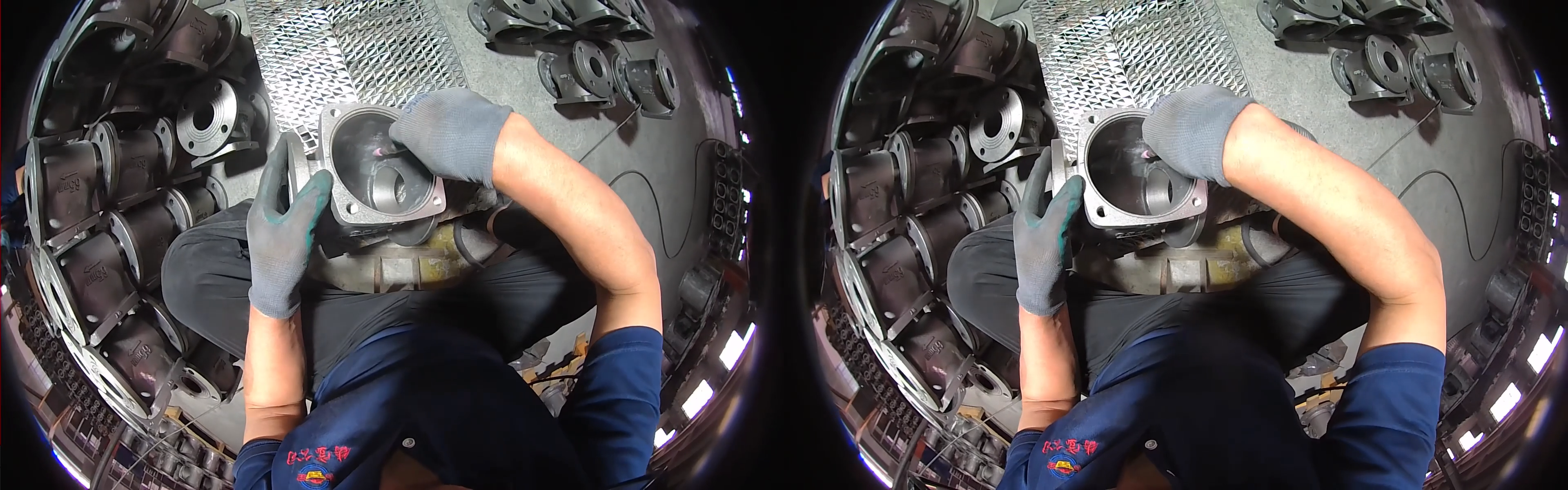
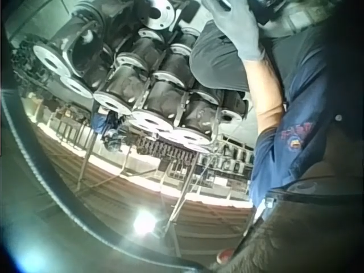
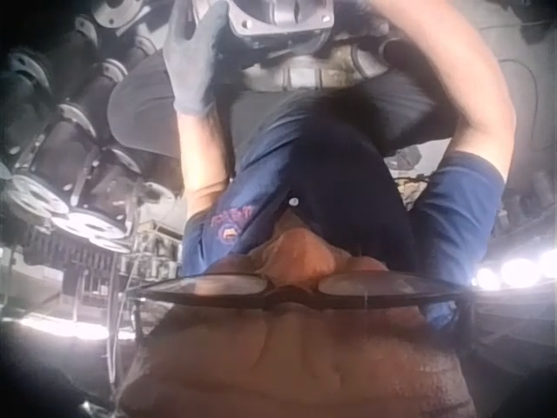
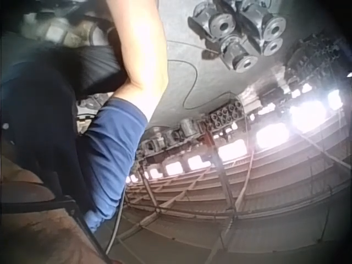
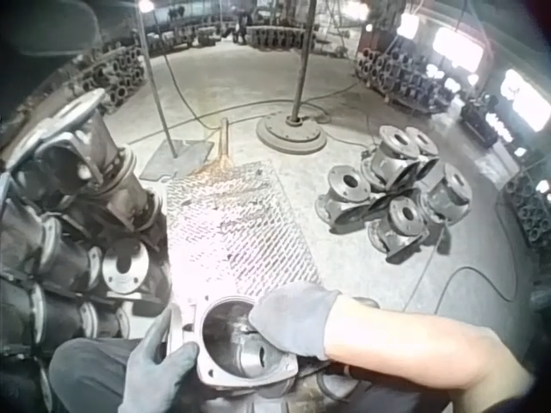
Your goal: The person sits on the floor and uses a small grinding tool to smooth the interior surfaces of a metal component, then rotates the object to grind its exterior edges. They set the finished piece aside and repeat the grinding process on another metal component.
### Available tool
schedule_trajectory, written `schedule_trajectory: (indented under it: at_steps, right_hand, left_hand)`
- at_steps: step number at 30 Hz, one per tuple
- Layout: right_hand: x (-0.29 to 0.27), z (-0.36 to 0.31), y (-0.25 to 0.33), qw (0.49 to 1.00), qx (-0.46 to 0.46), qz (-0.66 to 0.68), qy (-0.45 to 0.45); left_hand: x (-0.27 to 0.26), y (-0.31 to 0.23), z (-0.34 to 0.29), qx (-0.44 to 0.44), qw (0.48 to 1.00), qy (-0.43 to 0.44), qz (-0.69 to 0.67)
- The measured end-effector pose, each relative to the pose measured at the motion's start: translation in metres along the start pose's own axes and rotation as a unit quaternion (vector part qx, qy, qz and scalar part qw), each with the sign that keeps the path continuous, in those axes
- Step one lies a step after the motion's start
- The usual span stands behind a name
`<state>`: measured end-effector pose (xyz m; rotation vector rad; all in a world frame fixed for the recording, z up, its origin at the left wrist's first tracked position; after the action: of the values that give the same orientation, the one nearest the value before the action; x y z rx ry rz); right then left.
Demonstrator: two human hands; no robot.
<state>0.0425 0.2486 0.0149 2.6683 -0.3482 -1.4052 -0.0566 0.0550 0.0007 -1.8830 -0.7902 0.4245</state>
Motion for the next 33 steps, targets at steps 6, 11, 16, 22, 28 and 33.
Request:
schedule_trajectory:
  at_steps: [6, 11, 16, 22, 28, 33]
  right_hand:
    - [0.01, -0.006, 0.0, 0.998, 0.032, 0.029, 0.045]
    - [0.001, -0.008, -0.004, 0.997, 0.059, 0.054, -0.011]
    - [0.01, -0.004, -0.004, 0.997, 0.045, 0.047, 0.029]
    - [0.009, 0.001, 0.003, 0.999, 0.014, 0.035, -0.028]
    - [0.004, -0.01, 0.006, 0.999, 0.007, 0.018, -0.05]
    - [0.007, -0.023, 0.004, 0.995, 0.017, 0.039, -0.086]
  left_hand:
    - [-0.003, 0.003, 0.002, 0.051, 0.992, 0.001, 0.111]
    - [-0.002, 0.003, 0.002, 0.039, 0.993, 0.012, 0.11]
    - [-0.004, 0.005, 0.004, 0.046, 0.992, 0.014, 0.115]
    - [0.0, 0.0, 0.002, 0.047, 0.994, 0.012, 0.1]
    - [0.003, 0.0, -0.006, 0.026, 0.997, 0.012, 0.072]
    - [0.001, 0.002, -0.01, 0.034, 0.994, 0.027, 0.105]
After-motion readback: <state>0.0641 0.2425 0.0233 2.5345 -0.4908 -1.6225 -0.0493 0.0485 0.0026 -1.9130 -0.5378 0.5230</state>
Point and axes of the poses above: each hand's wrist, its own z-axis towards the middle knuckle, its own x-axis out of the palm, y = z × x, the point moved 7 cm from there along z, towards the middle knuckle, and after that the axes turned 4 degrees about y, right-handed, at the moved point
